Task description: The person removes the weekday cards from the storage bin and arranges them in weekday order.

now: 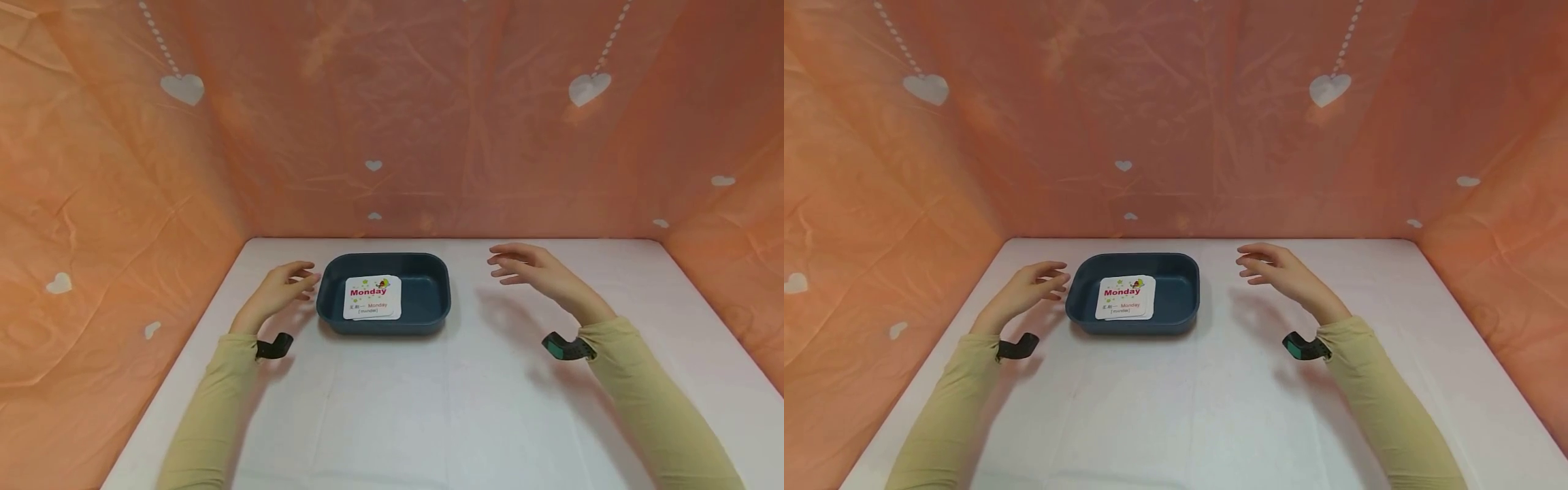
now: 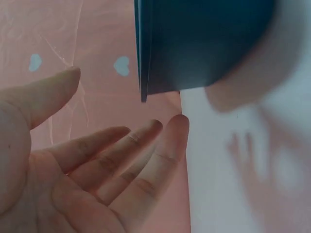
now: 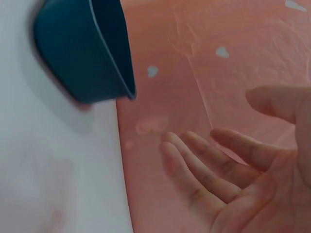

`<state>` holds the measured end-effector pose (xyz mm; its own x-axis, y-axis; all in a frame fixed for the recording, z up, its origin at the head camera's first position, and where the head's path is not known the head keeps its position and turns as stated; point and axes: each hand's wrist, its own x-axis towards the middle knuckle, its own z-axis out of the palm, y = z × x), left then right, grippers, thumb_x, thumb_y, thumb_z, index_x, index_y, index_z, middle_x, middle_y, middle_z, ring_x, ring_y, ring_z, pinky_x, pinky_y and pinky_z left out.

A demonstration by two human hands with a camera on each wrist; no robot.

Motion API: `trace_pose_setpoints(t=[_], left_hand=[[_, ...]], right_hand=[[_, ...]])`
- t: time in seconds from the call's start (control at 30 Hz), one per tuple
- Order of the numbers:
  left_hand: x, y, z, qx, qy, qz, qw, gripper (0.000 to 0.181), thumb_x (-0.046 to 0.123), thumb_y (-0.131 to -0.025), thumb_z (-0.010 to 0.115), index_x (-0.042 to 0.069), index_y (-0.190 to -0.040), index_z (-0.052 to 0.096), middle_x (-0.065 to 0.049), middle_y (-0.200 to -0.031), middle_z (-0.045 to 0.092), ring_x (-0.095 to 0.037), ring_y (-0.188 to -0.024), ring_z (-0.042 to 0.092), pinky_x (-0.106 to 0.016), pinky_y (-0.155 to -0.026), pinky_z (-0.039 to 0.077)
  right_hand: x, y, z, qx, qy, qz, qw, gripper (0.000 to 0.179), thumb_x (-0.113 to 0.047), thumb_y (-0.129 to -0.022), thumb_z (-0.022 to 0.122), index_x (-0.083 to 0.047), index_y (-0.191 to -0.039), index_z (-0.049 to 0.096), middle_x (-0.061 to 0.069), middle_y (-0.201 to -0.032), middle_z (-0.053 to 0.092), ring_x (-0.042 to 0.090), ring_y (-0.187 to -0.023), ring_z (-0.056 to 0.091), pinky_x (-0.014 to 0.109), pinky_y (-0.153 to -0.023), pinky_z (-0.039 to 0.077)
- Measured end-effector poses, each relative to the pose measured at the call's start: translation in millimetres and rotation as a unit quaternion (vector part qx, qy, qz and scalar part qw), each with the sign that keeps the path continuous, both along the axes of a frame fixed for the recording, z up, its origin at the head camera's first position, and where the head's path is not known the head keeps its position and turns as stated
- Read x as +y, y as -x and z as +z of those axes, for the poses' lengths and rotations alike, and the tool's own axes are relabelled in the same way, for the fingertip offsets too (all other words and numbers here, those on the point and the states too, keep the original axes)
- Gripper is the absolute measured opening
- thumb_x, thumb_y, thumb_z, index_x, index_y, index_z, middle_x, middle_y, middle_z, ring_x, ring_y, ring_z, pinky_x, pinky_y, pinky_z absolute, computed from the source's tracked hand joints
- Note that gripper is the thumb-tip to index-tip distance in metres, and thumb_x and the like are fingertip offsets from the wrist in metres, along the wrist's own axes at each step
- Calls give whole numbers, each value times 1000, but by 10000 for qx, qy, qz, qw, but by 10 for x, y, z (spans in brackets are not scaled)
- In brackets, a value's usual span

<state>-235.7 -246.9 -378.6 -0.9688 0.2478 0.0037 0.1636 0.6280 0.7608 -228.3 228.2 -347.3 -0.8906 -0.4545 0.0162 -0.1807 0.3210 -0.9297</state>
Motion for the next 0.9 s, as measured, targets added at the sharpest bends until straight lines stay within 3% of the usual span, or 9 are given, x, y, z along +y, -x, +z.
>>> trace_pose_setpoints(t=[0.33, 0.63, 0.9], left_hand=[[115, 64, -33, -47, -28, 70, 10000, 52, 24, -97, 58, -7, -136, 44, -26, -118, 59, -30, -89, 66, -43, -80, 51], [170, 110, -59, -286, -371, 192, 9987, 52, 23, -96, 59, -7, -136, 44, -26, -115, 58, -32, -86, 65, -37, -71, 54], [175, 82, -31, -764, -930, 326, 9922, 45, 18, -97, 57, -9, -131, 47, -30, -114, 57, -37, -89, 63, -37, -72, 53]], right_hand=[[-441, 55, 49, -337, 665, 94, 9972, 42, -20, -100, 50, 1, -137, 44, 21, -128, 53, 36, -110, 59, 41, -89, 48], [-809, 86, 18, -462, 1032, 278, 9932, 40, -15, -100, 49, 5, -134, 45, 31, -126, 50, 48, -113, 52, 49, -92, 45], [-1076, 147, -27, -689, 842, 367, 9934, 39, -14, -100, 49, 4, -135, 46, 23, -124, 56, 35, -107, 61, 41, -90, 48]])
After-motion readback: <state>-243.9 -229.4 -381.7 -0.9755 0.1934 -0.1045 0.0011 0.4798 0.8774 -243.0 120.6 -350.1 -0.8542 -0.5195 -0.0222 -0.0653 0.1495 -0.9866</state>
